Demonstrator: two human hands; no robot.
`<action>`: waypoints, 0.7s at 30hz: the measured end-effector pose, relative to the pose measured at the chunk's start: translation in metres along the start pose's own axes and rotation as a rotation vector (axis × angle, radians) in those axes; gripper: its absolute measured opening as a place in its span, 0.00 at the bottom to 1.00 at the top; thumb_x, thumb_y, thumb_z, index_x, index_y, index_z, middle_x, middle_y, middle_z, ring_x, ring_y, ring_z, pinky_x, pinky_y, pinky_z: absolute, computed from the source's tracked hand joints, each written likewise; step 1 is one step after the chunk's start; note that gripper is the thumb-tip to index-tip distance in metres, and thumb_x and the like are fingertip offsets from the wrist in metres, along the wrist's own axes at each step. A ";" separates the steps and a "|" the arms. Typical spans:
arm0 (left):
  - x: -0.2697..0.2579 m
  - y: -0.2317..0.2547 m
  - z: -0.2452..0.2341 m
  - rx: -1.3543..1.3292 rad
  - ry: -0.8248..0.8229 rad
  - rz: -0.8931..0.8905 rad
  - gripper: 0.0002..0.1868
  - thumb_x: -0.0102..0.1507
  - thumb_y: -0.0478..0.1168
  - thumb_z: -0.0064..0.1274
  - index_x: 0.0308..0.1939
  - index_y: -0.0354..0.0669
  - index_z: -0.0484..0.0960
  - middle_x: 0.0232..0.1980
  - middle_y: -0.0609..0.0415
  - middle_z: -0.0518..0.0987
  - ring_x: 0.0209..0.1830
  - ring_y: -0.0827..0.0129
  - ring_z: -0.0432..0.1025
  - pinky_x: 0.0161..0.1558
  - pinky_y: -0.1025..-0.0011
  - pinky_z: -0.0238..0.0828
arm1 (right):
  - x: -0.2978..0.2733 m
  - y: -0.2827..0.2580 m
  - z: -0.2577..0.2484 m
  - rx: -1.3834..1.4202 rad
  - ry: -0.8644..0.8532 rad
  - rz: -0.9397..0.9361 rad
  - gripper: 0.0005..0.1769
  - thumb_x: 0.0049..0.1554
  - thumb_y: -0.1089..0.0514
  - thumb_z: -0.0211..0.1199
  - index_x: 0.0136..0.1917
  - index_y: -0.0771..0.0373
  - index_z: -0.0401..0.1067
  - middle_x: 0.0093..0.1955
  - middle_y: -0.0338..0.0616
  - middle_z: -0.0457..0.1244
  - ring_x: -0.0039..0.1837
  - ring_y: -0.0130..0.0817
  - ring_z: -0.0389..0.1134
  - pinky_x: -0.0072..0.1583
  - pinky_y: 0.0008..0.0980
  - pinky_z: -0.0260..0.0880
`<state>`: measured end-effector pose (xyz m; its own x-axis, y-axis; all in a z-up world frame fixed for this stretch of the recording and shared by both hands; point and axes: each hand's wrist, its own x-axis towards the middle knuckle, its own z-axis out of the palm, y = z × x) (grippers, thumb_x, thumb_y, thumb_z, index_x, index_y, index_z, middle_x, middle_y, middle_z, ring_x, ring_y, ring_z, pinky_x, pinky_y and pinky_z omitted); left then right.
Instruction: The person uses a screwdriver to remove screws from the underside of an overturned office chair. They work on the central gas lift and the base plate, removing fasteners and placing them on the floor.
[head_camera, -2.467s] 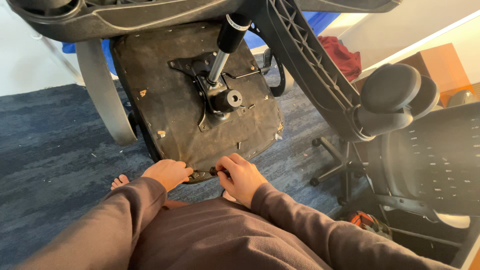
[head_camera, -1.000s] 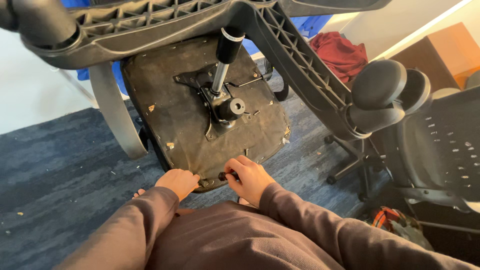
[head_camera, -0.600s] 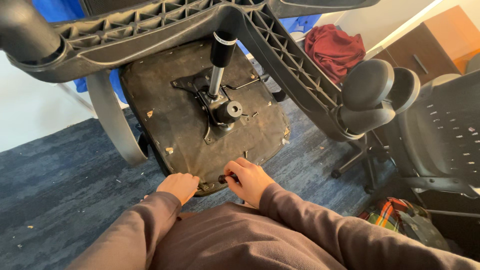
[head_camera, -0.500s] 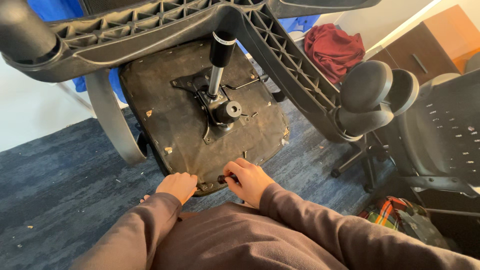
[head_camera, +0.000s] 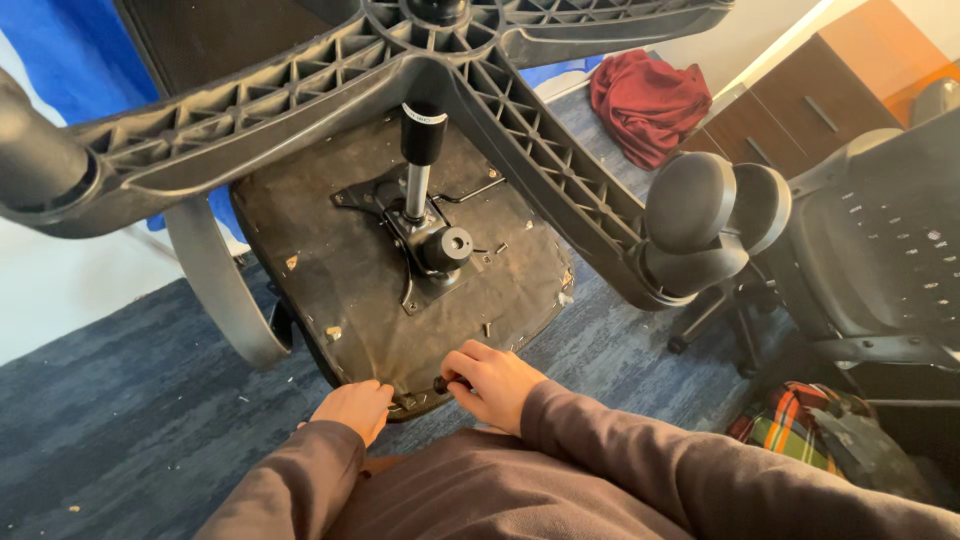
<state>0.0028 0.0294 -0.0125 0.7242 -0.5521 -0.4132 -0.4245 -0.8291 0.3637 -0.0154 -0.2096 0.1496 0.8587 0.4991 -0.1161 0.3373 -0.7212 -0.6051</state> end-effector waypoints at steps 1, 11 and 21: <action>0.001 0.000 -0.002 -0.007 -0.023 -0.038 0.10 0.65 0.45 0.53 0.44 0.43 0.79 0.45 0.47 0.81 0.49 0.50 0.77 0.50 0.56 0.75 | 0.000 0.000 0.000 -0.002 -0.006 0.005 0.08 0.58 0.57 0.61 0.51 0.59 0.70 0.49 0.47 0.65 0.46 0.50 0.71 0.48 0.44 0.72; -0.003 0.009 -0.015 -0.065 0.010 -0.098 0.13 0.65 0.48 0.54 0.46 0.45 0.78 0.42 0.46 0.81 0.45 0.47 0.78 0.47 0.53 0.76 | 0.001 0.002 -0.001 0.021 -0.001 0.012 0.07 0.58 0.57 0.61 0.50 0.59 0.71 0.49 0.47 0.65 0.46 0.50 0.71 0.49 0.44 0.72; 0.004 -0.006 0.003 -0.111 0.038 0.006 0.10 0.61 0.46 0.55 0.43 0.47 0.81 0.43 0.50 0.81 0.46 0.50 0.78 0.47 0.54 0.76 | 0.003 0.001 -0.003 0.020 0.006 0.010 0.08 0.57 0.58 0.62 0.50 0.60 0.71 0.48 0.47 0.66 0.47 0.49 0.72 0.49 0.43 0.73</action>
<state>0.0061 0.0318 -0.0186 0.7429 -0.5515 -0.3794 -0.3678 -0.8099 0.4569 -0.0115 -0.2108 0.1510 0.8643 0.4889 -0.1180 0.3207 -0.7164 -0.6196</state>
